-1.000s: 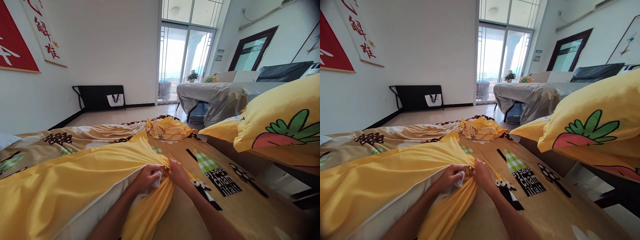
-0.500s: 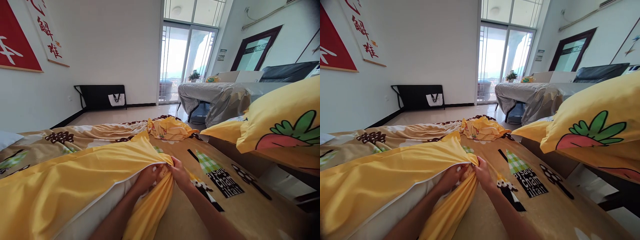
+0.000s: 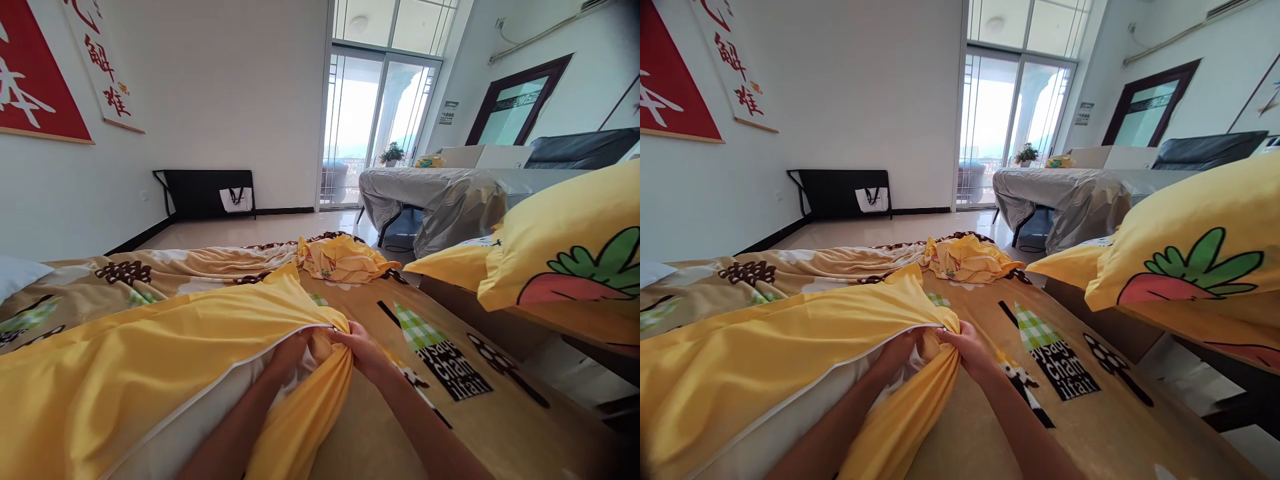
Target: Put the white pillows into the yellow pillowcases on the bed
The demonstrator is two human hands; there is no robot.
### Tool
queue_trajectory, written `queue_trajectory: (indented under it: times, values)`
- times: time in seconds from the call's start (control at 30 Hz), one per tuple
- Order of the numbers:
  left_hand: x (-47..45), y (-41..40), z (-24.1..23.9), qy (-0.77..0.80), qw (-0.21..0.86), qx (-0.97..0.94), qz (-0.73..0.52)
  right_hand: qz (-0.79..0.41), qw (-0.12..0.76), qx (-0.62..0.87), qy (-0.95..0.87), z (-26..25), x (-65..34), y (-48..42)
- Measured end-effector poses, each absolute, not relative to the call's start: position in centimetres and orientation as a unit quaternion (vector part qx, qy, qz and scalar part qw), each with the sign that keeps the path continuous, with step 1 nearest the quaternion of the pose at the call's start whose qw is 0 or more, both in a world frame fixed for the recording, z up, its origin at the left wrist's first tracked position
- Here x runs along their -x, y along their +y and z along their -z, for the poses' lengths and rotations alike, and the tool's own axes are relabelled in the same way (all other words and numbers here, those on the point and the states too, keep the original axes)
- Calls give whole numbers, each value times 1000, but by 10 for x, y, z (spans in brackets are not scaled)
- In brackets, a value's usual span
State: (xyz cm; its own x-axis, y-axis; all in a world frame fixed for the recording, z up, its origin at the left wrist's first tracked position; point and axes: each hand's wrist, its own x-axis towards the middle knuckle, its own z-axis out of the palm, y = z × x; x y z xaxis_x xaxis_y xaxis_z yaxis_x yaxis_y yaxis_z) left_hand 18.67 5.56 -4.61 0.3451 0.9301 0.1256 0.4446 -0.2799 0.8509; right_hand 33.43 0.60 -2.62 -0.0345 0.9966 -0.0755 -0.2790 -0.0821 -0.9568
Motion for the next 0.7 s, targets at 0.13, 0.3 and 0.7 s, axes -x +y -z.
queue_trajectory:
  times: [0.13, 0.3, 0.7]
  values:
    - [-187, 59, 42, 460, 408, -709, -346, -532, 479, 501, -486, 28, -346, 10]
    - [-187, 44, 34, 418, 462, -694, -361, -487, 514, 499, -500, 34, -348, 13]
    - [-184, 53, 53, 399, 557, -668, -291, -613, 592, 412, -324, 31, -333, 9]
